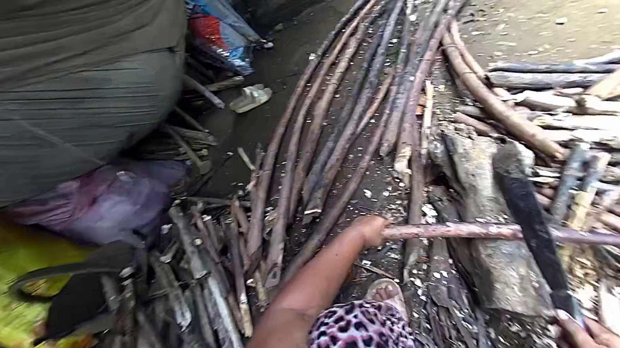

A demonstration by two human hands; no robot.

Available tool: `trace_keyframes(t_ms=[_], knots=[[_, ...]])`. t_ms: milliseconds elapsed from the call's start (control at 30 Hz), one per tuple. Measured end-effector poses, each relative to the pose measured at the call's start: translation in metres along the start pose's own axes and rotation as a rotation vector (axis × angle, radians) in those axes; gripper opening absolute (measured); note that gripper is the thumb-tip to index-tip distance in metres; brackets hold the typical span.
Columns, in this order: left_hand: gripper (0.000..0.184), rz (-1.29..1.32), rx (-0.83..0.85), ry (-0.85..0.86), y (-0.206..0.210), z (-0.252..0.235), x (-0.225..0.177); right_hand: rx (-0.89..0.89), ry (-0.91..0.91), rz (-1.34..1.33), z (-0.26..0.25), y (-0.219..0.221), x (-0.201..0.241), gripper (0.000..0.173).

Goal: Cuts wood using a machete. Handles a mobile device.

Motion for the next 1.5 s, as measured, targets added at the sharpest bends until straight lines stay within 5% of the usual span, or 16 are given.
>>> trace_keyframes(t_ms=[267, 567, 633, 700, 800, 900, 1033, 1100, 1300, 1500], knots=[[0.033, 0.062, 0.173, -0.035, 0.005, -0.022, -0.002, -0.178, -0.088, -0.079, 0.036, -0.020, 0.042, 0.029], [0.023, 0.078, 0.273, -0.155, 0.005, -0.037, 0.000, -0.788, -1.124, -0.395, 0.066, -0.105, 0.162, 0.027], [0.020, 0.061, 0.265, -0.154, 0.007, -0.038, 0.001, -0.853, -1.019, -0.392, 0.051, -0.089, 0.147, 0.031], [0.020, 0.041, 0.252, -0.150, 0.005, -0.037, -0.002, -0.758, -0.632, -0.107, 0.023, -0.043, 0.084, 0.036], [0.024, 0.033, 0.225, -0.129, 0.003, -0.037, 0.001, -0.233, -0.029, 0.214, -0.009, 0.023, 0.005, 0.039], [0.026, -0.023, 0.103, -0.133, 0.005, -0.037, 0.006, -0.077, 0.107, 0.078, -0.009, 0.032, 0.006, 0.032], [0.028, -0.070, -0.067, -0.170, 0.021, -0.032, 0.003, 0.185, 0.169, -0.612, 0.005, 0.028, 0.016, 0.042], [0.030, -0.062, -0.087, -0.175, 0.027, -0.028, 0.000, 0.162, 0.138, -0.582, 0.011, 0.020, 0.020, 0.033], [0.024, -0.075, -0.040, -0.182, 0.032, -0.038, 0.004, -0.059, -0.191, -0.231, 0.041, -0.024, 0.070, 0.024], [0.028, -0.004, -0.031, -0.197, 0.052, -0.037, 0.008, -0.508, -1.077, -0.267, 0.097, -0.103, 0.180, 0.018]])
Point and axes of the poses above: each hand's wrist, its own z-axis away from the middle knuckle, its own y-axis out of the palm, x = y × z, the point moved 3 cm from there along -z, towards the middle knuckle, and after that the axes turned 9 degrees about z, right-handed, at the moved point
